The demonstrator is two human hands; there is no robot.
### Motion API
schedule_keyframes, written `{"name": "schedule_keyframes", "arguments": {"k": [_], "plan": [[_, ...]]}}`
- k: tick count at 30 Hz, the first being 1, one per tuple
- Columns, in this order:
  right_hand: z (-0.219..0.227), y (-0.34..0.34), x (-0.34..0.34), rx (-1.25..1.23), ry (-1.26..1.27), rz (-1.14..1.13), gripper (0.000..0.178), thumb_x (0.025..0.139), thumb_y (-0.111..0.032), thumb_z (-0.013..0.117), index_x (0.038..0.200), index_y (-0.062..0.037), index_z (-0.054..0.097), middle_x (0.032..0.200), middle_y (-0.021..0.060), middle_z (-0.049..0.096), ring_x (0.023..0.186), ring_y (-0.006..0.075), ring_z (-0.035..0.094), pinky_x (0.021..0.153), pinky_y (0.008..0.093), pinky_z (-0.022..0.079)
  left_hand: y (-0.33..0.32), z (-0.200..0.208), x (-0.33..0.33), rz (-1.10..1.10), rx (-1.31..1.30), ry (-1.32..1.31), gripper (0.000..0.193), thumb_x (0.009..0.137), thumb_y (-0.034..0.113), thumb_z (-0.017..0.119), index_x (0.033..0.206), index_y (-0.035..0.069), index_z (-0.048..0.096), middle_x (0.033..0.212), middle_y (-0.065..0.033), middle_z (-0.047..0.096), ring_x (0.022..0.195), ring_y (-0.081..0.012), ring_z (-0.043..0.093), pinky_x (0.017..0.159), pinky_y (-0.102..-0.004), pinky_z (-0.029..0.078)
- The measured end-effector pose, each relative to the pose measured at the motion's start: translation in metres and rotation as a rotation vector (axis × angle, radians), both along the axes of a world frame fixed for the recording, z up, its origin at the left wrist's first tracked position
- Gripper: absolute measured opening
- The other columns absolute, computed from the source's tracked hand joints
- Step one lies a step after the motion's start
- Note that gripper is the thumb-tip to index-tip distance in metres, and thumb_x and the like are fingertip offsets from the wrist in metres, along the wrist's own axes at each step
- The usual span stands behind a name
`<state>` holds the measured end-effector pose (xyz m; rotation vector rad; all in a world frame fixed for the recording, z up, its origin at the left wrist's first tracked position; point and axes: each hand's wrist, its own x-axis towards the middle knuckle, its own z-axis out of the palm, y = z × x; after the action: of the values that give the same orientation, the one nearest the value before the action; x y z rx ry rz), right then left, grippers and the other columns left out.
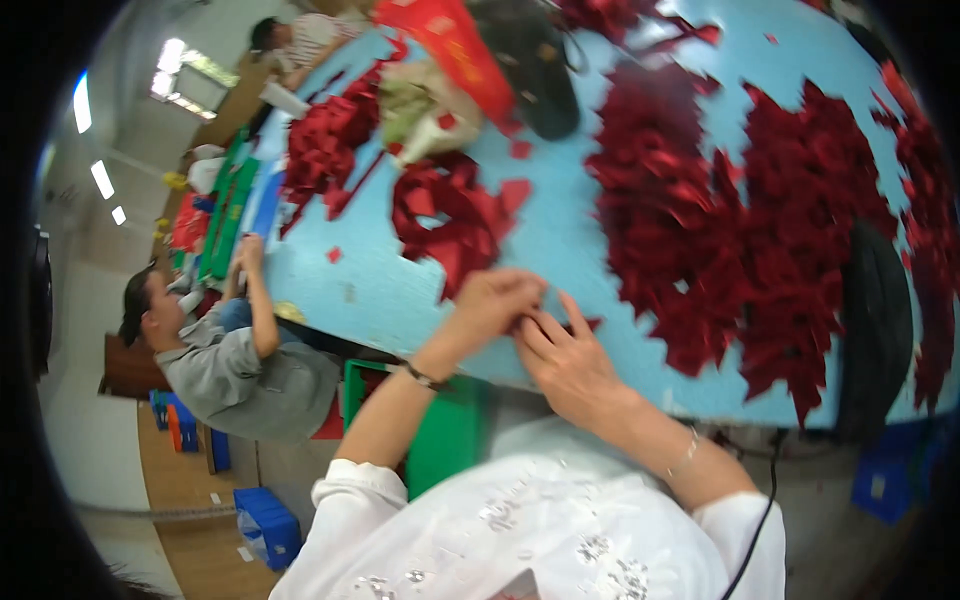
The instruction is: Manually assembling red ribbon bows by folding and interlocking ribbon pieces.
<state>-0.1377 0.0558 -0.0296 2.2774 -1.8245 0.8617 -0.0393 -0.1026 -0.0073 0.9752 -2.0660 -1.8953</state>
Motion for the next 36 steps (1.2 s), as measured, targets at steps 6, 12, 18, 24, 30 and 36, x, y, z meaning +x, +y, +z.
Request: {"name": "schedule_keyframes", "arguments": {"k": [6, 12, 18, 24, 30, 36], "plan": [[-0.001, 0.006, -0.001, 0.009, -0.012, 0.017, 0.043, 0.073, -0.004, 0.06, 0.114, 0.0058, 0.063, 0.117, 0.0166, 0.059, 0.116, 0.0303, 0.054, 0.112, 0.0589, 0.028, 0.017, -0.017, -0.008, 0.105, -0.751, 0.29, 0.013, 0.092, 0.014, 0.063, 0.094, 0.002, 0.069, 0.074, -0.0077, 0.064, 0.066, -0.0183, 0.063, 0.059, -0.0302, 0.051], [0.003, 0.007, 0.003, -0.005, -0.045, 0.049, 0.042, 0.071, -0.004, 0.061, 0.111, 0.0068, 0.064, 0.115, 0.0173, 0.06, 0.113, 0.0307, 0.055, 0.111, 0.059, 0.029, 0.012, -0.036, -0.013, -0.204, -1.032, 0.077, 0.023, 0.092, 0.023, 0.062, 0.078, 0.004, 0.059, 0.075, -0.0124, 0.062, 0.067, -0.0341, 0.061, 0.057, -0.043, 0.048], [0.007, 0.001, 0.001, 0.065, -0.074, -0.007, 0.037, 0.074, 0.0, 0.06, 0.111, 0.0063, 0.065, 0.116, 0.0157, 0.062, 0.114, 0.0315, 0.056, 0.111, 0.0569, 0.031, 0.0, -0.042, -0.019, -0.221, -1.046, 0.129, 0.03, 0.094, 0.029, 0.061, 0.077, 0.005, 0.055, 0.072, -0.0119, 0.058, 0.066, -0.0343, 0.059, 0.056, -0.0454, 0.046], [0.01, 0.001, 0.001, 0.098, -0.085, 0.015, 0.039, 0.075, 0.002, 0.059, 0.113, 0.0068, 0.064, 0.117, 0.0162, 0.062, 0.115, 0.0312, 0.055, 0.111, 0.0568, 0.03, 0.003, -0.036, -0.016, -0.223, -1.024, 0.188, 0.028, 0.094, 0.029, 0.06, 0.08, 0.005, 0.055, 0.071, -0.0117, 0.056, 0.067, -0.0343, 0.059, 0.057, -0.0452, 0.045], [0.004, 0.004, 0.001, 0.065, -0.082, 0.009, 0.041, 0.074, 0.001, 0.06, 0.114, 0.0085, 0.063, 0.12, 0.0177, 0.061, 0.116, 0.0325, 0.055, 0.113, 0.0567, 0.028, 0.003, -0.037, -0.016, -0.216, -1.008, 0.151, 0.027, 0.094, 0.027, 0.06, 0.08, 0.005, 0.054, 0.071, -0.0121, 0.056, 0.067, -0.0348, 0.059, 0.057, -0.045, 0.045], [0.01, 0.003, 0.005, 0.072, -0.067, -0.017, 0.035, 0.078, 0.004, 0.058, 0.112, 0.0076, 0.064, 0.119, 0.0168, 0.062, 0.115, 0.0317, 0.055, 0.113, 0.0554, 0.03, -0.004, -0.036, -0.019, -0.316, -1.12, 0.159, 0.027, 0.094, 0.026, 0.06, 0.079, 0.005, 0.053, 0.071, -0.0114, 0.057, 0.066, -0.0342, 0.06, 0.056, -0.0437, 0.046]]}}
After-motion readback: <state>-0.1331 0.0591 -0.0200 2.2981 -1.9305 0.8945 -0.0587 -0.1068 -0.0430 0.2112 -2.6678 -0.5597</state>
